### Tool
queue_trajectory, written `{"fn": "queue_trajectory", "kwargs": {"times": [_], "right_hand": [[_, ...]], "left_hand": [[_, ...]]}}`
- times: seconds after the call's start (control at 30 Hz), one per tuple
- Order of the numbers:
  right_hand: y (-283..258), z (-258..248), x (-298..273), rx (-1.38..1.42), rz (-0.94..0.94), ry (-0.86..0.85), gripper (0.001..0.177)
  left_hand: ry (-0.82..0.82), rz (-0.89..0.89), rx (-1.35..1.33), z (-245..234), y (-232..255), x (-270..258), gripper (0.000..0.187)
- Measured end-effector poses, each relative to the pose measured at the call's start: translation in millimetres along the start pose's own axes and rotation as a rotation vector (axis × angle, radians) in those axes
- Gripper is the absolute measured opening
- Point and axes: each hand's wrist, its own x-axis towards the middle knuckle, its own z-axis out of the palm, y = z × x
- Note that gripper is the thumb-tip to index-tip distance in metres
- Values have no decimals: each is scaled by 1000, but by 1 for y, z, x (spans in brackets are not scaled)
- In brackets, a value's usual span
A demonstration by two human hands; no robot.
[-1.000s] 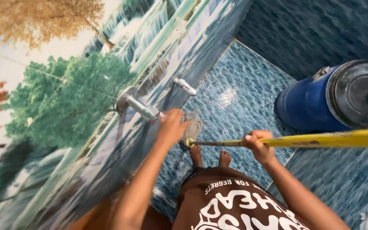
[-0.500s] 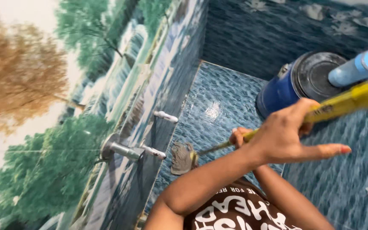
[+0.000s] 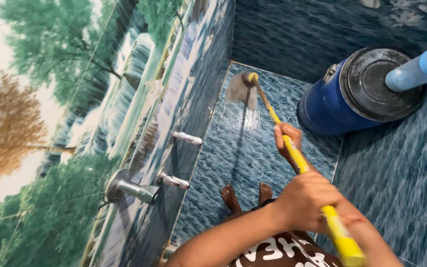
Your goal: The person mops the floor of a small bathroom area with a yellow-handled mop and then uses a container to pour water onto the floor.
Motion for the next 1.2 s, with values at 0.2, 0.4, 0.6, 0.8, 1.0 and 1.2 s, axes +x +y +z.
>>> {"fn": "queue_trajectory", "kwargs": {"times": [0.2,0.4,0.6,0.8,1.0,1.2], "right_hand": [[21,28,-6,-80,27,-136,33],[-41,62,-45,-84,225,-123,37],[-86,52,-63,-112,337,-214,34],[-89,30,-121,-146,303,-119,35],[-82,24,-131,-150,26,38,38],[-60,18,-83,-53,-206,111,33]], "left_hand": [[295,-152,41,-43,-14,-15,31],[548,-64,-60,-93,-5,-19,17],[539,-237,-602,-141,-16,-17,27],[276,-255,-777,-125,-21,-14,28],[2,-122,-625,-112,17,2,33],[-274,-16,-490,-106,41,5,38]]}}
